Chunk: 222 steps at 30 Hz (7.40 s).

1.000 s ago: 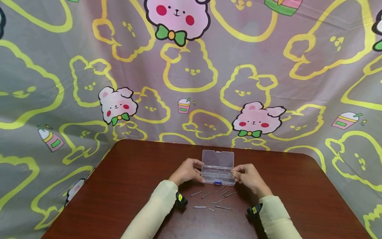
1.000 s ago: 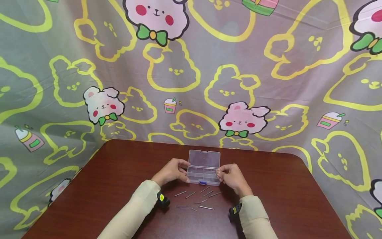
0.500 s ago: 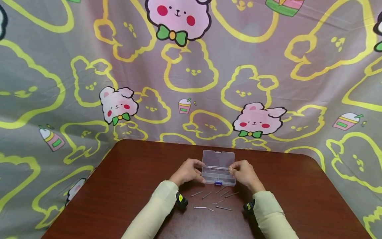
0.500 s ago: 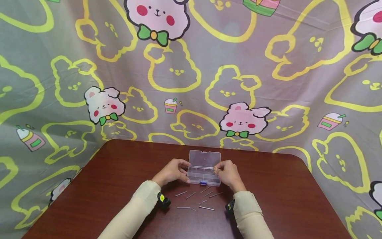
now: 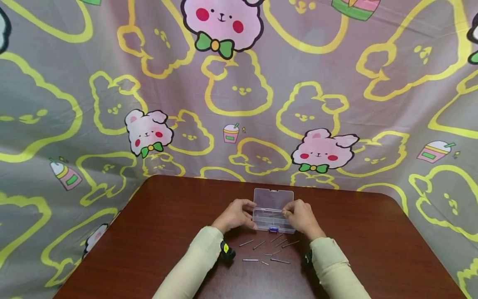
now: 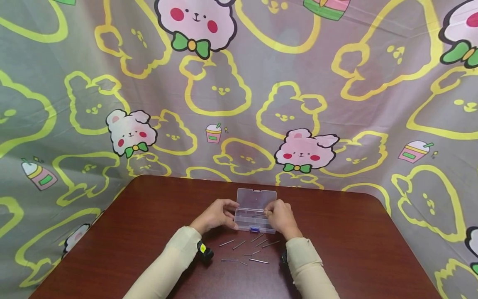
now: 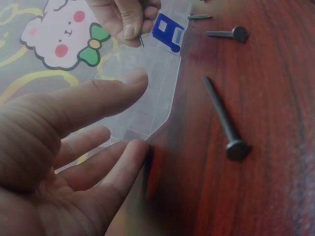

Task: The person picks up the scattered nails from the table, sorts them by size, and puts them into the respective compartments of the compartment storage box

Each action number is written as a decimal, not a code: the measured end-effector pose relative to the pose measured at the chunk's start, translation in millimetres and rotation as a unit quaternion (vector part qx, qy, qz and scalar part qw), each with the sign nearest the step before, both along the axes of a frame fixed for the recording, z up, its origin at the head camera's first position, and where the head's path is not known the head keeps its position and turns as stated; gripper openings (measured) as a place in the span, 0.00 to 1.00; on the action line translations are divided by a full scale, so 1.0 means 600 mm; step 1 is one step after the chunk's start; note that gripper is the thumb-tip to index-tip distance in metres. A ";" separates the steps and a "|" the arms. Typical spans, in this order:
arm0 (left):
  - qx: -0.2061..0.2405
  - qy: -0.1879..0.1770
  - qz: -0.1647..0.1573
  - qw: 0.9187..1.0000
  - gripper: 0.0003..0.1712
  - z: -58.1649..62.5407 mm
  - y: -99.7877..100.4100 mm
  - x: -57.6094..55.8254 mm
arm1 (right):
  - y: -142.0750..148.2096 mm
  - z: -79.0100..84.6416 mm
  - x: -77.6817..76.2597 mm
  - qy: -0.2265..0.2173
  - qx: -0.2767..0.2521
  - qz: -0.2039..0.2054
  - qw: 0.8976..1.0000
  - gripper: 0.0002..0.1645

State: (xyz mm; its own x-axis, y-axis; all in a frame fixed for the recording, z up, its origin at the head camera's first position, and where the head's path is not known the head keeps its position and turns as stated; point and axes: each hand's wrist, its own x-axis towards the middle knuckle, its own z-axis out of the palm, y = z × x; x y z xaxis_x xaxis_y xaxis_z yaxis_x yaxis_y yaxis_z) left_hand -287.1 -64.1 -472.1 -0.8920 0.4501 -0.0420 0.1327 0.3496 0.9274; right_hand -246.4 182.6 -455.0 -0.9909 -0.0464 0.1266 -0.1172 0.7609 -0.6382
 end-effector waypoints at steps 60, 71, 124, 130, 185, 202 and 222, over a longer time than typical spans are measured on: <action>-0.014 -0.007 0.000 1.000 0.39 -0.004 -0.003 -0.001 | 0.063 -0.010 0.096 -0.065 -0.043 0.087 0.993 0.03; -0.012 -0.010 0.005 1.000 0.39 -0.007 -0.002 -0.001 | 0.051 -0.023 0.098 -0.010 0.048 0.089 0.995 0.14; -0.016 -0.010 0.002 1.000 0.39 -0.004 -0.003 -0.003 | 0.086 -0.021 0.071 -0.105 -0.306 0.089 0.942 0.14; -0.016 -0.008 -0.001 1.000 0.39 -0.005 -0.004 -0.002 | 0.080 -0.022 0.068 -0.102 -0.336 0.087 0.932 0.15; -0.013 -0.008 0.007 1.000 0.39 -0.005 -0.003 -0.001 | 0.002 -0.001 -0.016 0.066 0.068 0.055 0.994 0.07; -0.006 -0.005 0.005 1.000 0.38 -0.009 -0.004 -0.001 | 0.022 -0.002 0.012 0.022 -0.051 0.022 0.998 0.08; -0.003 -0.007 -0.002 1.000 0.38 -0.010 -0.007 0.000 | 0.030 0.004 0.090 -0.046 -0.082 0.074 0.993 0.05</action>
State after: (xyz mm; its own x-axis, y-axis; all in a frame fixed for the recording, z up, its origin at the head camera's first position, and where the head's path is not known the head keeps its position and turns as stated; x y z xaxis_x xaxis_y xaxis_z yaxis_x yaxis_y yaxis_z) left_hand -286.8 -68.3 -478.3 -0.8899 0.4526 -0.0565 0.1216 0.3547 0.9271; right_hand -192.2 200.9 -452.5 -0.9826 -0.1775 0.0547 -0.1554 0.6243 -0.7656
